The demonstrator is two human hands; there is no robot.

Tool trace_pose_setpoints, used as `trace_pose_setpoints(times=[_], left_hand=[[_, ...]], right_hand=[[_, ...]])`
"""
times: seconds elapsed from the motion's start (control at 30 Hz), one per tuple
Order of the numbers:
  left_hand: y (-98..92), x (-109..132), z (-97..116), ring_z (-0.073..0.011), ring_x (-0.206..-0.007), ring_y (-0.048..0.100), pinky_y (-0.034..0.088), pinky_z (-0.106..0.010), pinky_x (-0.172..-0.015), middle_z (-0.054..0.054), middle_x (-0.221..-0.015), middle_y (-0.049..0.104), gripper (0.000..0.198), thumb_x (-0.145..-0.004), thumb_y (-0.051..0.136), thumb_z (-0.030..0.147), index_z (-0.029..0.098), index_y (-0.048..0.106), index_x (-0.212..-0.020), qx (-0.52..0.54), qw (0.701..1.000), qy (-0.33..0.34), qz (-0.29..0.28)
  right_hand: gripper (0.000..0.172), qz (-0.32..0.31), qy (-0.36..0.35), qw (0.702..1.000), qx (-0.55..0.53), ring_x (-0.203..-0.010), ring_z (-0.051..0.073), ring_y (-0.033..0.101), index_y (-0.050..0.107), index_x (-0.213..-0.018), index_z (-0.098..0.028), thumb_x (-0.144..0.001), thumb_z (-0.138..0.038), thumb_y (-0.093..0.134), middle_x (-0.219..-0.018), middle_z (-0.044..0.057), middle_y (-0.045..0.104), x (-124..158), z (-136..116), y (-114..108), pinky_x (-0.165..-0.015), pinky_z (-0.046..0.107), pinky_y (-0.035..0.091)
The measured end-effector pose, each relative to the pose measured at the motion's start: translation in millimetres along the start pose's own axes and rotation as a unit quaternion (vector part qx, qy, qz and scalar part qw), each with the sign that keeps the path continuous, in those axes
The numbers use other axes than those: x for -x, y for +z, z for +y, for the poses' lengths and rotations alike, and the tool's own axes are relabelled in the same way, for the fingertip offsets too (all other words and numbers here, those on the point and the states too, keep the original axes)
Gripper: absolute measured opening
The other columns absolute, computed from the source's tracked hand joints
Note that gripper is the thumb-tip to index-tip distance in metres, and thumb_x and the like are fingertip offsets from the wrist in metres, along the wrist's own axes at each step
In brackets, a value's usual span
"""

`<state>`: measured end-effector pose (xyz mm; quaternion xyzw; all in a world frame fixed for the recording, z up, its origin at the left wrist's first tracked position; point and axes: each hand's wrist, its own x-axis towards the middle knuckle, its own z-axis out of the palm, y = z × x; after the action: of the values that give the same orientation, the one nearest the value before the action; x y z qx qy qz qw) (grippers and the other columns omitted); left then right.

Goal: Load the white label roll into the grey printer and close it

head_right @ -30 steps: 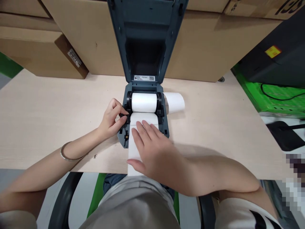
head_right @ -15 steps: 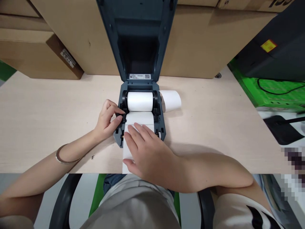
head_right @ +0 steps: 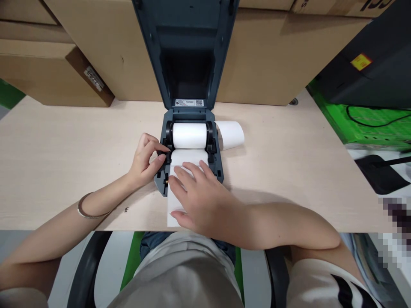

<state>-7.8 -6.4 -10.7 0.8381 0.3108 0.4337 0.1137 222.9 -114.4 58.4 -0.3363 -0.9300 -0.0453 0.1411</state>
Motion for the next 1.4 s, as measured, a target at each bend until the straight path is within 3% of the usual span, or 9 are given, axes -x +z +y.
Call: trace_pose_setpoints(times=[0.2, 0.37, 0.53, 0.63, 0.7, 0.77, 0.83, 1.0, 1.4], left_hand=[[0.3, 2, 1, -0.023, -0.095, 0.054, 0.052, -0.041, -0.082, -0.007, -0.095, 0.054, 0.037, -0.11, 0.043, 0.047, 0.021, 0.069, -0.11, -0.01, 1.0, 0.011, 0.007], [1.7, 2, 0, -0.0202, -0.092, 0.054, 0.051, -0.037, -0.08, -0.004, -0.097, 0.055, 0.023, -0.108, 0.051, 0.041, 0.023, 0.064, -0.115, 0.046, 0.999, 0.005, 0.026], [12.4, 8, -2, -0.0185, -0.086, 0.051, 0.051, -0.033, -0.075, -0.001, -0.096, 0.047, 0.029, -0.102, 0.056, 0.039, 0.03, 0.055, -0.129, 0.171, 0.979, -0.11, 0.005], [20.0, 14, -4, -0.018, -0.084, 0.05, 0.05, -0.031, -0.072, 0.001, -0.093, 0.042, 0.043, -0.097, 0.057, 0.033, 0.033, 0.044, -0.139, 0.226, 0.958, -0.175, 0.003], [22.3, 16, -6, -0.0186, -0.09, 0.052, 0.052, -0.032, -0.078, 0.0, -0.099, 0.044, 0.054, -0.095, 0.059, 0.032, 0.034, 0.037, -0.144, 0.209, 0.96, -0.186, 0.014], [21.7, 17, -7, -0.02, -0.102, 0.054, 0.055, -0.036, -0.09, -0.003, -0.111, 0.048, 0.061, -0.094, 0.06, 0.032, 0.035, 0.036, -0.149, 0.17, 0.968, -0.185, 0.021], [19.1, 18, -6, -0.0226, -0.116, 0.054, 0.055, -0.042, -0.103, -0.005, -0.122, 0.05, 0.062, -0.096, 0.059, 0.033, 0.035, 0.039, -0.155, 0.139, 0.974, -0.181, 0.011], [12.8, 17, -4, -0.0283, -0.147, 0.045, 0.042, -0.055, -0.129, -0.009, -0.148, 0.047, 0.06, -0.103, 0.055, 0.035, 0.038, 0.046, -0.162, 0.117, 0.983, -0.141, -0.006], [5.6, 12, -11, -0.0311, -0.159, 0.039, 0.041, -0.055, -0.131, -0.012, -0.172, 0.036, 0.058, -0.109, 0.048, 0.052, 0.034, 0.043, -0.165, 0.06, 0.994, -0.083, -0.039]], right_hand=[[0.065, 0.005, 0.001, 1.0, 0.028, -0.135, 0.039, 0.061, 0.061, -0.143, 0.001, -0.101, -0.048, 0.062, -0.143, 0.022, 0.067, 2, 0, 1, -0.114, 0.059, 0.055], [0.072, 0.014, 0.008, 1.0, 0.004, -0.137, 0.039, 0.061, 0.061, -0.145, 0.002, -0.102, -0.057, 0.061, -0.146, 0.024, 0.065, 0, 2, 4, -0.116, 0.055, 0.054], [0.077, -0.021, -0.024, 0.999, 0.013, -0.148, 0.042, 0.052, 0.058, -0.149, 0.003, -0.101, -0.057, 0.062, -0.159, 0.024, 0.055, 1, 8, -3, -0.118, 0.057, 0.052], [0.053, -0.015, -0.02, 0.999, -0.023, -0.129, 0.032, 0.068, 0.068, -0.138, -0.007, -0.109, -0.047, 0.047, -0.141, 0.017, 0.071, -3, 24, -21, -0.105, 0.048, 0.058], [0.043, -0.015, 0.08, 0.997, 0.009, -0.102, 0.027, 0.075, 0.074, -0.125, -0.013, -0.11, -0.038, 0.042, -0.115, 0.012, 0.08, -7, 40, -34, -0.085, 0.042, 0.059], [0.041, -0.037, 0.22, 0.971, 0.085, -0.084, 0.027, 0.072, 0.074, -0.121, -0.013, -0.108, -0.033, 0.041, -0.1, 0.013, 0.079, -12, 58, -42, -0.066, 0.037, 0.05], [0.045, -0.091, 0.295, 0.943, 0.124, -0.079, 0.026, 0.071, 0.073, -0.127, -0.012, -0.107, -0.032, 0.038, -0.103, 0.015, 0.078, -16, 76, -42, -0.06, 0.034, 0.041], [0.047, -0.168, 0.273, 0.946, 0.049, -0.085, 0.025, 0.071, 0.075, -0.123, -0.019, -0.107, -0.03, 0.032, -0.108, 0.01, 0.077, -23, 102, -34, -0.067, 0.033, 0.041], [0.037, -0.13, 0.256, 0.957, -0.046, -0.074, 0.021, 0.061, 0.058, -0.075, -0.021, -0.103, -0.028, 0.035, -0.077, 0.006, 0.064, -27, 100, -34, -0.07, 0.035, 0.041]])
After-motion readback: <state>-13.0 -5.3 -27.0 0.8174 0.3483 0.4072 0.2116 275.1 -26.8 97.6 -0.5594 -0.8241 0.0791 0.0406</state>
